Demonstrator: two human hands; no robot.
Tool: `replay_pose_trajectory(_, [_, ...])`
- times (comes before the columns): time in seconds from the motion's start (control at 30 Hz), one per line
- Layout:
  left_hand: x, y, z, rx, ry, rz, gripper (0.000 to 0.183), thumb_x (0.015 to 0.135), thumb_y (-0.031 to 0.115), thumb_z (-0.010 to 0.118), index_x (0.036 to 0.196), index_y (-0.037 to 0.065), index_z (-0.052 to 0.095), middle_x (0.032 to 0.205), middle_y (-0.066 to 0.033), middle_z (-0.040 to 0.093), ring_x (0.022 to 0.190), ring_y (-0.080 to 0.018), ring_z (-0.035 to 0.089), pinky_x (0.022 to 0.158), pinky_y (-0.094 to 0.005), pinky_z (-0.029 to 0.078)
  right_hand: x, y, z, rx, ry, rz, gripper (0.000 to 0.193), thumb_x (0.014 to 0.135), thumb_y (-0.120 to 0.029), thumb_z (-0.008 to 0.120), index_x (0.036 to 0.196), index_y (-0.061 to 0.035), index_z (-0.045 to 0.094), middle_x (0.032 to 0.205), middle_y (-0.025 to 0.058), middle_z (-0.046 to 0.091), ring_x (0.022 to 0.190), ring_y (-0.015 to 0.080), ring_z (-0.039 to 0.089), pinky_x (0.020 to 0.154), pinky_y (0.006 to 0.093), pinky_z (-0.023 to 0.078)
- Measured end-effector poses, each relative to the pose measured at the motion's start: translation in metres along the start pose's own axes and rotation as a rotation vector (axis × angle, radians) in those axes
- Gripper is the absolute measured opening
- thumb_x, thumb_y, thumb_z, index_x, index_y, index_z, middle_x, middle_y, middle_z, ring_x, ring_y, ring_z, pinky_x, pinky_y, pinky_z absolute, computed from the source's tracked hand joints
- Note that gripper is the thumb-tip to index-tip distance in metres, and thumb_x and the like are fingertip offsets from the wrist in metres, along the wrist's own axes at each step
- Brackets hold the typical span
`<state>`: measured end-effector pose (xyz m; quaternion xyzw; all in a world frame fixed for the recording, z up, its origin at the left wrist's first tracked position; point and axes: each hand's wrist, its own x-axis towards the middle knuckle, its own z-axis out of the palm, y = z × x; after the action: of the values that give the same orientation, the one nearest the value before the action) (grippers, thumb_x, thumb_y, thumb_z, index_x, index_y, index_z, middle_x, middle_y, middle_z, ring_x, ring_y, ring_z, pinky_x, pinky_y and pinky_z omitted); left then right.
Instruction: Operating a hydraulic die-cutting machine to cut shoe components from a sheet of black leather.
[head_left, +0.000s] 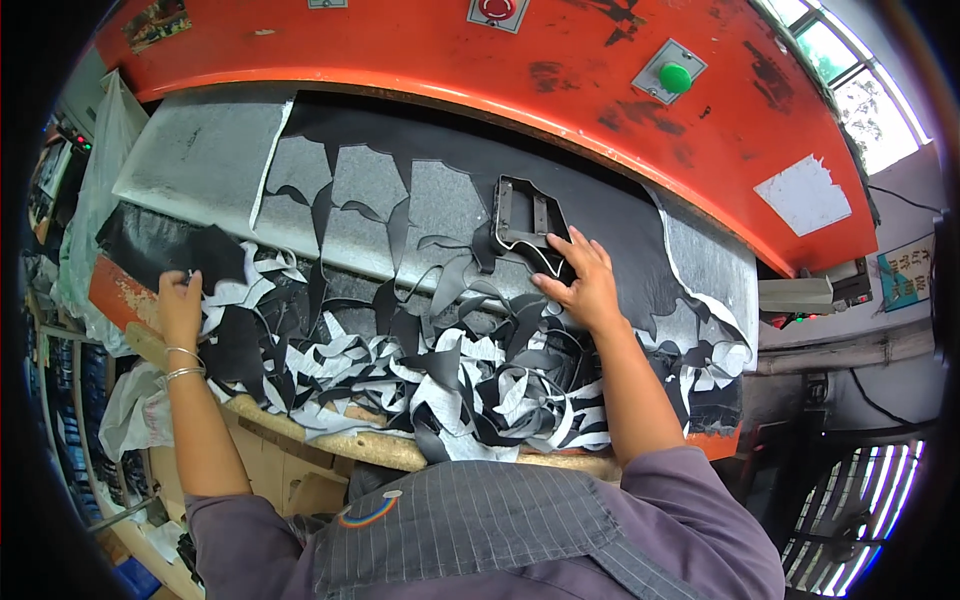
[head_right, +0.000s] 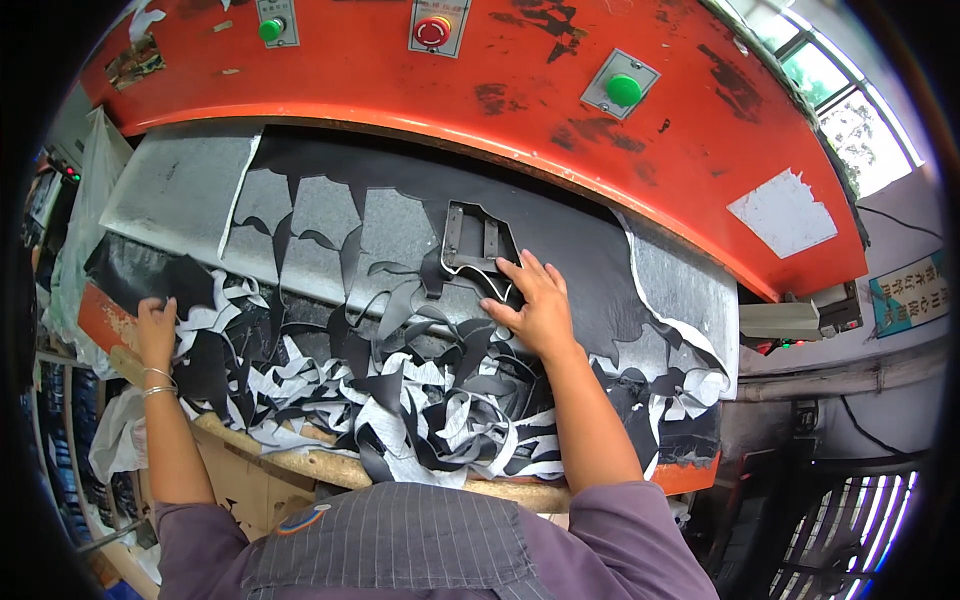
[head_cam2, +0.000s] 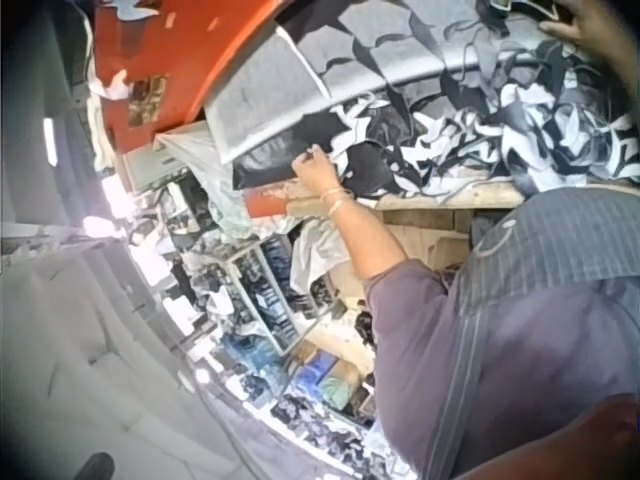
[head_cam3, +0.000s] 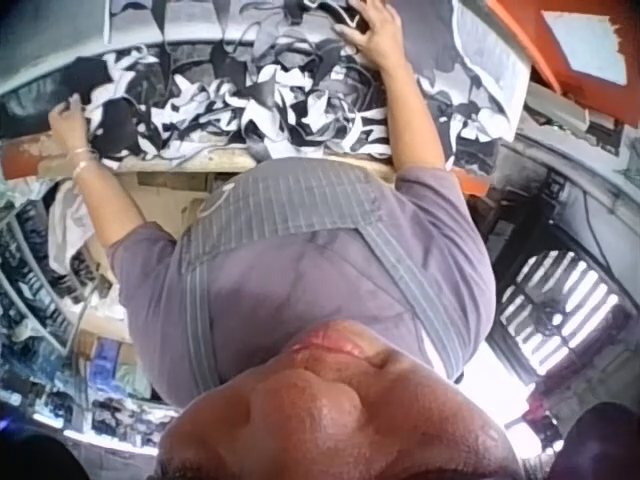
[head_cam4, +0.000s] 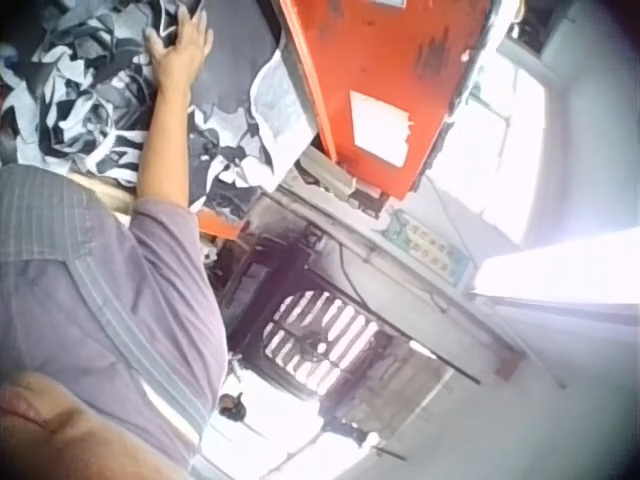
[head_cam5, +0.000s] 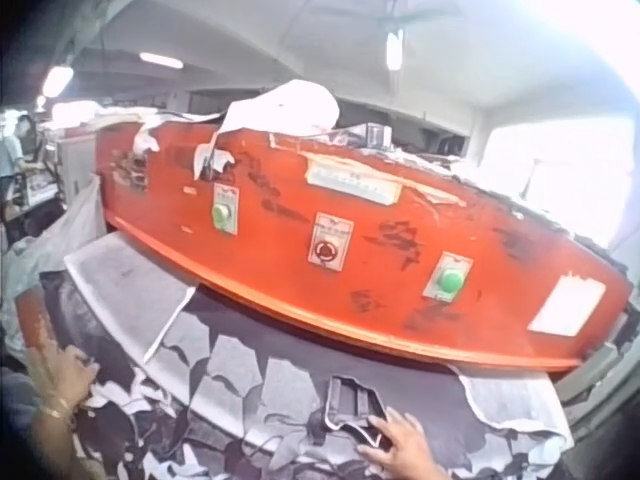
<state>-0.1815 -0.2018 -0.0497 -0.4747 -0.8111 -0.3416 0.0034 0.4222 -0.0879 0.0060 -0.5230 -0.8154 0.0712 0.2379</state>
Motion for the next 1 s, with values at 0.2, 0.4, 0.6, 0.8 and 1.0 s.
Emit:
replay_pose_trajectory(0.2, [0.008,-0.002,0.024,-0.004,0.020,-0.268,0.059,0.084,0.028,0.069,0.128,-0.004,0.046,0.082,-0.0112,0.062,0.072,-0.0210,0.058,0.073,-0.0333,0.047,0.000,0.006,0.005,-0.043,-0.021,0.031,0.061,0.071,-0.041,0.077,0.122,-0.0110,0.062,0.129,0.0218,0.056,0.129,0.0316,0.047,0.108,0.0484,0.030])
replay_pose_trajectory(0.4, [0.008,0.012,0.019,-0.001,0.120,-0.254,0.053,0.085,0.023,0.068,0.130,0.003,0.049,0.094,-0.0112,0.063,0.072,-0.0193,0.055,0.071,-0.0325,0.046,0.000,0.002,0.008,-0.079,-0.026,0.022,0.069,0.071,-0.045,0.077,0.128,-0.0117,0.057,0.133,0.0246,0.051,0.130,0.0330,0.045,0.109,0.0473,0.029])
replay_pose_trajectory(0.6, [0.037,0.110,0.000,-0.421,-0.026,0.138,0.023,0.089,0.022,0.066,0.100,0.001,0.065,0.092,-0.0086,0.066,0.079,-0.0152,0.059,0.075,-0.0272,0.048,0.000,-0.034,-0.033,0.100,0.558,-0.021,0.073,0.076,-0.039,0.076,0.133,-0.0027,0.048,0.137,0.0195,0.047,0.127,0.0353,0.043,0.106,0.0436,0.032])
replay_pose_trajectory(0.8, [0.075,0.226,-0.049,-0.685,0.480,0.558,0.027,0.097,0.023,0.055,0.087,-0.002,0.060,0.081,-0.0056,0.062,0.079,-0.0108,0.056,0.078,-0.0265,0.045,0.067,-0.099,-0.134,-0.168,1.323,-0.161,0.046,0.095,-0.026,0.053,0.131,0.0008,0.048,0.139,0.0218,0.040,0.128,0.0358,0.037,0.108,0.0470,0.024])
replay_pose_trajectory(1.0, [0.079,0.243,-0.084,-0.479,-0.018,0.602,0.039,0.098,0.031,0.050,0.074,-0.001,0.053,0.071,-0.0106,0.052,0.065,-0.0177,0.047,0.062,-0.0325,0.039,0.055,-0.117,-0.145,-0.149,1.370,-0.281,0.037,0.089,-0.023,0.064,0.118,-0.0015,0.056,0.125,0.0213,0.049,0.120,0.0359,0.043,0.101,0.0464,0.032])
